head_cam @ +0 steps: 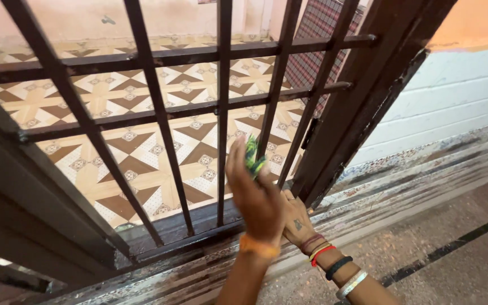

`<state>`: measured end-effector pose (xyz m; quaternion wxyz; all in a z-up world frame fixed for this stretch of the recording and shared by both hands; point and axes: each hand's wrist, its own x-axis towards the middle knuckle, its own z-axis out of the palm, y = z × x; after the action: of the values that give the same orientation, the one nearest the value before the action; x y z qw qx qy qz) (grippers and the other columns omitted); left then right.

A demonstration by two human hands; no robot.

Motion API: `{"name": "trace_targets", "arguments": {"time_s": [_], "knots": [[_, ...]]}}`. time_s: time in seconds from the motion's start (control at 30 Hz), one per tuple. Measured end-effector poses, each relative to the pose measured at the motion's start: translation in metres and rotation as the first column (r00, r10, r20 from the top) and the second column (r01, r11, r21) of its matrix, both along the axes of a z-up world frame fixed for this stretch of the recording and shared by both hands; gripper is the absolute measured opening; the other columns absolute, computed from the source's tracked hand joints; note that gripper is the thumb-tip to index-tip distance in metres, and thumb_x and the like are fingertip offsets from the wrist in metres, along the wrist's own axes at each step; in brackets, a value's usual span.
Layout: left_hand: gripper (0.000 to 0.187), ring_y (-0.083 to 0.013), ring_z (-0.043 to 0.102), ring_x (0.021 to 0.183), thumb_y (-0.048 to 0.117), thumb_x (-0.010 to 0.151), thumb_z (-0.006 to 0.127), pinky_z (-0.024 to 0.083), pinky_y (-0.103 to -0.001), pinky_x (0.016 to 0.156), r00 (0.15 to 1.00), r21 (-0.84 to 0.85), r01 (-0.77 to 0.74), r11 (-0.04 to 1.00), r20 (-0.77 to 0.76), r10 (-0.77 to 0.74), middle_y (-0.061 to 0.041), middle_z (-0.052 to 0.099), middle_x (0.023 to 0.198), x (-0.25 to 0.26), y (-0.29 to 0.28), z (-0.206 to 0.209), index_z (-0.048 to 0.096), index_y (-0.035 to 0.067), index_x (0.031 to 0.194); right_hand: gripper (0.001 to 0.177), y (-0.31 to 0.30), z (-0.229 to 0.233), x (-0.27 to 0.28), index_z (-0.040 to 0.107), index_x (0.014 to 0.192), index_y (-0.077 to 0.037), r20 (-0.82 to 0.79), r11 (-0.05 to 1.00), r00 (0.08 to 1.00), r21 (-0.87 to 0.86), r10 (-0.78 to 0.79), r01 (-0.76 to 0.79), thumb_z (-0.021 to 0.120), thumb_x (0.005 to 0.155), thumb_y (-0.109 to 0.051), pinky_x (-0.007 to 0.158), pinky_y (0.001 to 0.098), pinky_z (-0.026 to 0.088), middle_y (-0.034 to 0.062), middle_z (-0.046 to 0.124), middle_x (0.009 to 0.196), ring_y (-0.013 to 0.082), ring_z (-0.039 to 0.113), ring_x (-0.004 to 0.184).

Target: The person wipes the metal bars of a security gate using a patterned cloth. They systematically clean the vertical and horizontal bars, moving from top to bottom and side to side.

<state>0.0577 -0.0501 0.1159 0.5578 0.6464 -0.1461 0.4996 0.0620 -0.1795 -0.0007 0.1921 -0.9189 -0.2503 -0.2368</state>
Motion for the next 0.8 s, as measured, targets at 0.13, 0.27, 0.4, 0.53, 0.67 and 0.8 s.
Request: {"name": "trace_targets", "arguments": {"time_s": [0.13, 0.27, 0.4, 0.53, 0.67, 0.8], "knots": [[0.032, -0.0295, 0.066, 0.094, 0.021, 0.107, 0.057, 0.057, -0.040, 0.076, 0.989, 0.202, -0.007, 0.979, -0.143, 0.036, -0.019, 0.063, 0.104, 0.029, -0.007, -0.014, 0.052, -0.006, 0.124, 0.047, -0.002, -0.006, -0.001, 0.062, 0.113, -0.004, 0.144, 0.998, 0.988, -0.045, 0.047, -0.041, 0.067, 0.066, -0.002, 0.077, 0.0475, 0.048, 0.0191, 0.059, 0.112, 0.0420, 0.053, 0.102], [0.019, -0.0276, 0.062, 0.076, 0.021, 0.103, 0.058, 0.051, -0.041, 0.063, 0.932, 0.308, 0.052, 0.950, -0.358, 0.065, -0.012, 0.062, 0.080, 0.034, 0.002, -0.061, 0.056, 0.002, 0.101, 0.044, -0.004, -0.012, 0.006, 0.060, 0.104, -0.002, -0.033, 0.982, 0.995, -0.165, -0.096, 0.090, 0.066, 0.060, 0.001, 0.077, 0.0495, 0.047, 0.0178, 0.058, 0.104, 0.0406, 0.053, 0.098], [0.021, -0.0350, 0.062, 0.080, 0.020, 0.099, 0.061, 0.049, -0.049, 0.069, 0.903, 0.318, 0.087, 0.944, -0.425, 0.060, -0.015, 0.062, 0.083, 0.014, 0.016, -0.106, 0.055, 0.001, 0.103, 0.058, -0.004, -0.008, 0.000, 0.059, 0.118, 0.003, 0.003, 0.990, 0.997, -0.115, -0.082, 0.082, 0.064, 0.060, 0.006, 0.077, 0.0478, 0.047, 0.0171, 0.058, 0.107, 0.0377, 0.055, 0.099], [0.023, -0.0345, 0.060, 0.083, 0.020, 0.102, 0.058, 0.048, -0.049, 0.074, 0.911, 0.299, 0.124, 0.946, -0.412, 0.011, -0.015, 0.060, 0.088, 0.003, 0.025, -0.134, 0.054, -0.001, 0.111, 0.055, 0.000, -0.005, 0.001, 0.058, 0.118, 0.002, -0.041, 0.983, 0.991, -0.138, -0.126, 0.119, 0.068, 0.063, 0.003, 0.075, 0.0471, 0.047, 0.0161, 0.058, 0.106, 0.0366, 0.055, 0.100], [0.026, -0.0340, 0.059, 0.084, 0.019, 0.102, 0.057, 0.047, -0.047, 0.076, 0.905, 0.265, 0.165, 0.950, -0.424, -0.039, -0.015, 0.061, 0.091, -0.001, 0.027, -0.139, 0.056, -0.001, 0.119, 0.058, 0.001, -0.004, 0.002, 0.058, 0.118, 0.002, -0.029, 0.981, 0.992, -0.153, -0.122, 0.116, 0.067, 0.062, 0.003, 0.076, 0.0462, 0.047, 0.0154, 0.058, 0.105, 0.0359, 0.056, 0.100], [0.026, -0.0335, 0.059, 0.087, 0.019, 0.104, 0.056, 0.047, -0.046, 0.078, 0.917, 0.236, 0.207, 0.949, -0.386, -0.103, -0.015, 0.061, 0.094, -0.005, 0.032, -0.134, 0.055, 0.000, 0.121, 0.058, 0.000, -0.005, -0.001, 0.057, 0.118, 0.002, -0.004, 0.988, 0.996, -0.127, -0.088, 0.087, 0.070, 0.062, 0.001, 0.075, 0.0469, 0.046, 0.0162, 0.057, 0.104, 0.0365, 0.055, 0.098]]}}
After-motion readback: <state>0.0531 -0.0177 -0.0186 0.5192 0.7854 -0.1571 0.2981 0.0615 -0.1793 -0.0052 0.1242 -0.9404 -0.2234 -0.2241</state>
